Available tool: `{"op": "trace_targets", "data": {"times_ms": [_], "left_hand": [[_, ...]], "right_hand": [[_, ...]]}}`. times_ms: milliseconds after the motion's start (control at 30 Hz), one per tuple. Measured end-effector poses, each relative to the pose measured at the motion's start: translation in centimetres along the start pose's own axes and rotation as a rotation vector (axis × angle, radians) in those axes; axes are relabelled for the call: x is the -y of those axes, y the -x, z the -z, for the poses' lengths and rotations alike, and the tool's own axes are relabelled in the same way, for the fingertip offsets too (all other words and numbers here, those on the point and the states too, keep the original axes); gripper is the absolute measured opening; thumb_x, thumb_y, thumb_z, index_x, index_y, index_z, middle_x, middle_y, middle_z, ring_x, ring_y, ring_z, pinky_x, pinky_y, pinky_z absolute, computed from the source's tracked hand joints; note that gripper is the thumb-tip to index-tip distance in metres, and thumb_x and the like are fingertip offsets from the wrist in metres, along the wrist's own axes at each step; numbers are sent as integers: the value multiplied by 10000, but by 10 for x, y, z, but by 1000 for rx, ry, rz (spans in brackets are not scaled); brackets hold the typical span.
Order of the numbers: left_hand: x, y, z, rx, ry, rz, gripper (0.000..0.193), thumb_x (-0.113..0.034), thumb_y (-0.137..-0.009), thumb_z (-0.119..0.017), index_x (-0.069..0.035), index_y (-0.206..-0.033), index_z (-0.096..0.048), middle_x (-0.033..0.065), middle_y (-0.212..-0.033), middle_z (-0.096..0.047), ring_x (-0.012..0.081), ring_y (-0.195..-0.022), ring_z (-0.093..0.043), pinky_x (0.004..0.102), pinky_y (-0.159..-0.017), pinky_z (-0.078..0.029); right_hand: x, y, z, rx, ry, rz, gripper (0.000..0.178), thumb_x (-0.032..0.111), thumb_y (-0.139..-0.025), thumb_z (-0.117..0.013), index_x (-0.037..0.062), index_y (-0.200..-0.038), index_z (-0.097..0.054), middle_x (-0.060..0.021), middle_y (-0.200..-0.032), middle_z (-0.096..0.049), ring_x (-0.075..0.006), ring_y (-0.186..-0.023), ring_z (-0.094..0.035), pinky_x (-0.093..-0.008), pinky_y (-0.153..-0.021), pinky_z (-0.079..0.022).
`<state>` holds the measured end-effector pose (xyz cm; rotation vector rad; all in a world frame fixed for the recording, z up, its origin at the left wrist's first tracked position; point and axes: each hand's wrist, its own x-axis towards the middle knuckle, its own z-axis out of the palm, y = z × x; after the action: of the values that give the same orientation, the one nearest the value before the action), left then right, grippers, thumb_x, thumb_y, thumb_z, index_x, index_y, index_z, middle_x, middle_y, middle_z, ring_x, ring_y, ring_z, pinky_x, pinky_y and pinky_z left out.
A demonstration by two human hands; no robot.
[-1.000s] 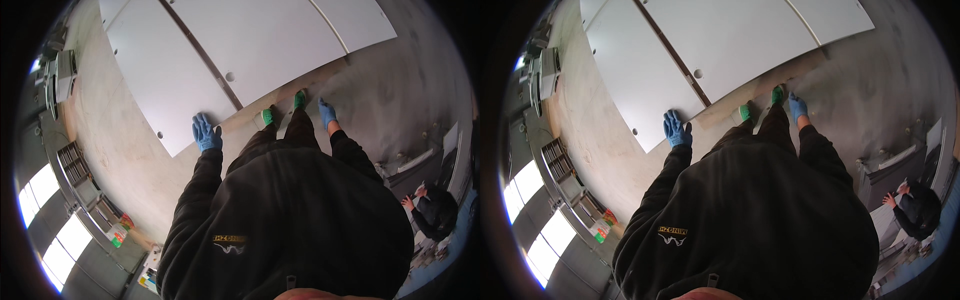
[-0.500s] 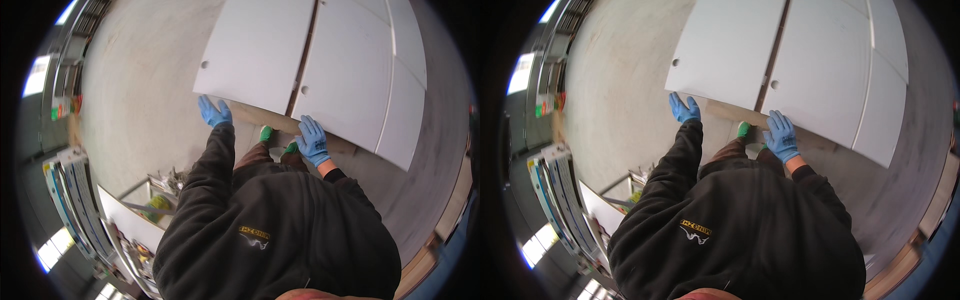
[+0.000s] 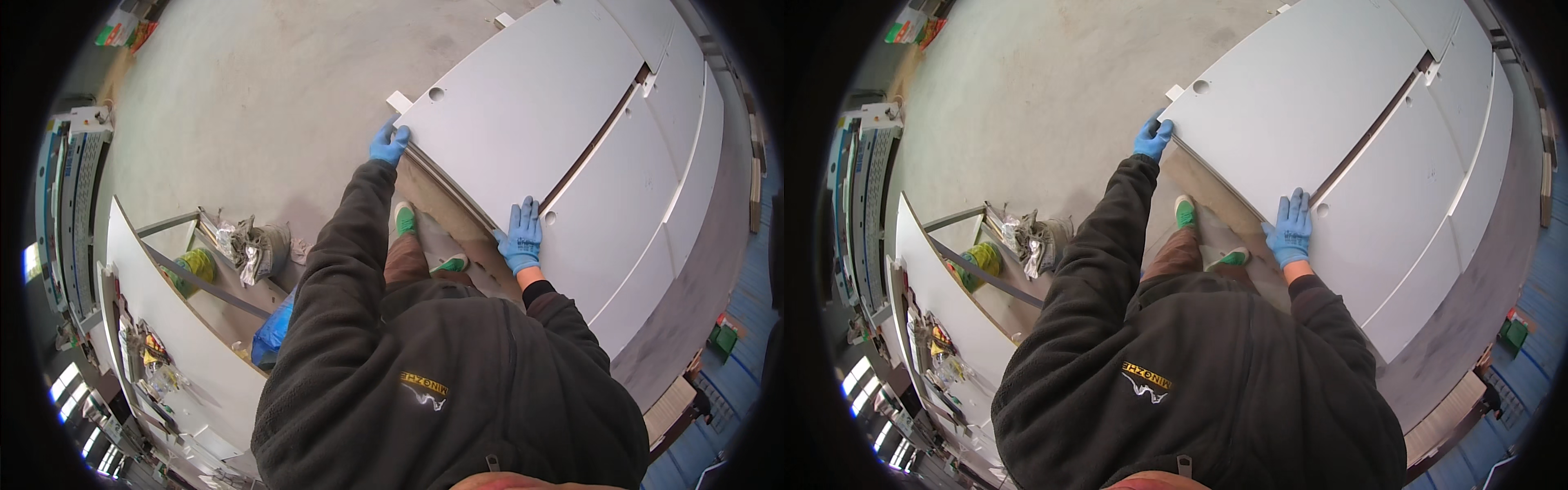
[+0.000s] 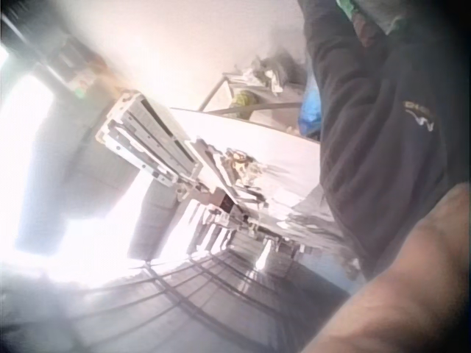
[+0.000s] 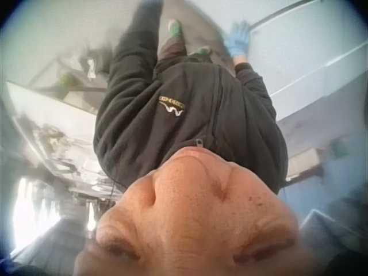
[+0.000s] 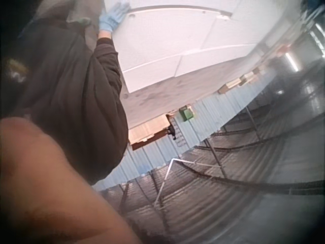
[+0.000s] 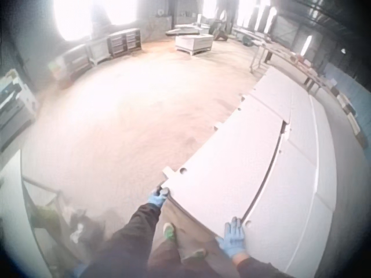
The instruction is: The person repeatedly picks up large white and brown flat panels from the floor and stacks them on a growing pile. They handle the panels one at a time, aligning edges and placing them flat. Toward the end, the person wipes a dark panel with a cloth.
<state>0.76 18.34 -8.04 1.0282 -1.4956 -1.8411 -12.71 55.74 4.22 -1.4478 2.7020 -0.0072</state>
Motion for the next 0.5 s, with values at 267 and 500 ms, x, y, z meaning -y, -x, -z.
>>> {"op": "trace_targets", "data": {"times_ms": [267,500], "left_hand": [[-18,8,7,30,-146,-1,692,-412,-923,-725,-21,-1460,-533,142,-1472,-568,240,-1374,-513,369,-1149,-399],[-21,18,15,112,416,146,614,-172,-936,-713,2,-1486,-506,106,-1511,-535,205,-1349,-525,326,-1114,-420]], "right_hand": [[0,0,-8,-7,27,42,848,392,-756,-817,-62,-1396,-496,-301,-1625,-257,-494,-1507,-245,-513,-1230,-278],[45,-59,24,12,-85,151,814,482,-791,-734,-39,-1379,-523,-260,-1598,-352,-443,-1497,-298,-557,-1222,-237]]}}
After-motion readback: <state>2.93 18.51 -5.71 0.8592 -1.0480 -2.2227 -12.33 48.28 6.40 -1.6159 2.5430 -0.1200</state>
